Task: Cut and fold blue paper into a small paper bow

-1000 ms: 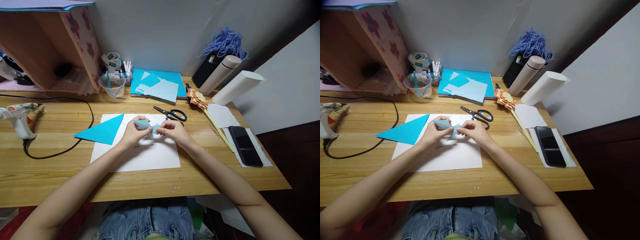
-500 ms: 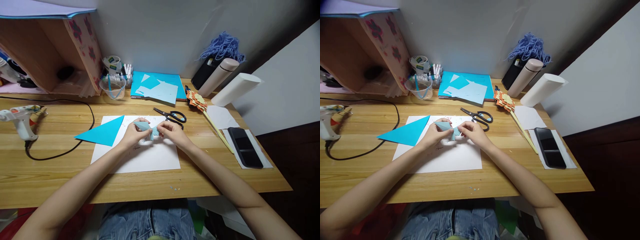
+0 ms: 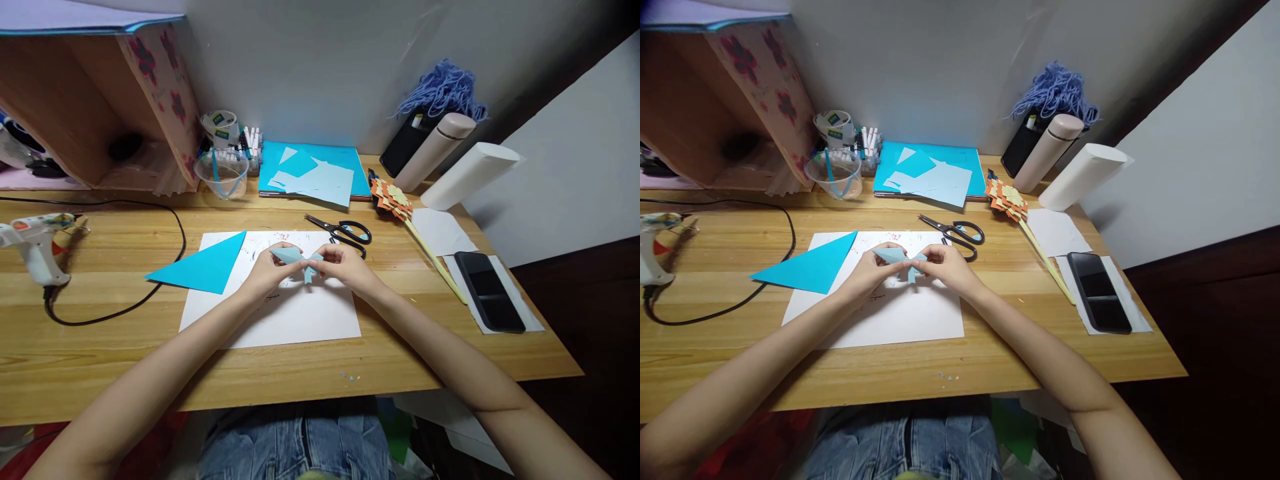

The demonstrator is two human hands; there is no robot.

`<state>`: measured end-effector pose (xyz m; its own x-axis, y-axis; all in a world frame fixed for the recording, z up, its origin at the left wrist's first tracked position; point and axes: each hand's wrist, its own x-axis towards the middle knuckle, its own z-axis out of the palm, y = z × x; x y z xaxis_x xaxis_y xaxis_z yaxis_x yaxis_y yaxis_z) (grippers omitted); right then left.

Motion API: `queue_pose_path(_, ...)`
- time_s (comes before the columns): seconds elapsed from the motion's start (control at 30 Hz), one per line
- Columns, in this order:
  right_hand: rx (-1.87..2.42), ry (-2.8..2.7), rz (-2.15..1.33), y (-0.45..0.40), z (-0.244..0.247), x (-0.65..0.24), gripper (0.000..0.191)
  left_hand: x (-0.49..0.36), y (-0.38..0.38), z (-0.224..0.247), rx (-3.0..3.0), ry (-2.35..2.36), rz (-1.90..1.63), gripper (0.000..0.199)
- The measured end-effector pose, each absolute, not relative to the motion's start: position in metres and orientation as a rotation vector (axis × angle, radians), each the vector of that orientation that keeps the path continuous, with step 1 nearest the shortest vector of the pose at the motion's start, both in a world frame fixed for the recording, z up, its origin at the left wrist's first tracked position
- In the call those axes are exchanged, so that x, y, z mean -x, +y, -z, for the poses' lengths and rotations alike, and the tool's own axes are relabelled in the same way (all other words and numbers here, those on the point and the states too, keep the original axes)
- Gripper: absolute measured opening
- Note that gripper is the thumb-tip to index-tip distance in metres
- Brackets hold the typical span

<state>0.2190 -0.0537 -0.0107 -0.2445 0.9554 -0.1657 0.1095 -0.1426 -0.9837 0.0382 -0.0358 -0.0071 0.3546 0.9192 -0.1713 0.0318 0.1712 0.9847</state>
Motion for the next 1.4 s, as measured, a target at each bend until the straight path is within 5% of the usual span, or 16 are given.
queue_pose_path(0.57,1.297,-1.41,-1.423,-0.0541,0.008,-0.2187,0.013,-0.0341,-0.0339,0.0063,-1.283,1.07,-0.707,0.039)
queue_pose_path(1.4,1.316,-1.376,-1.429,-0.0546,0.0023,-0.218,0.027,-0.0357,-0.035,0.003,-1.262,1.062,-0.736,0.037)
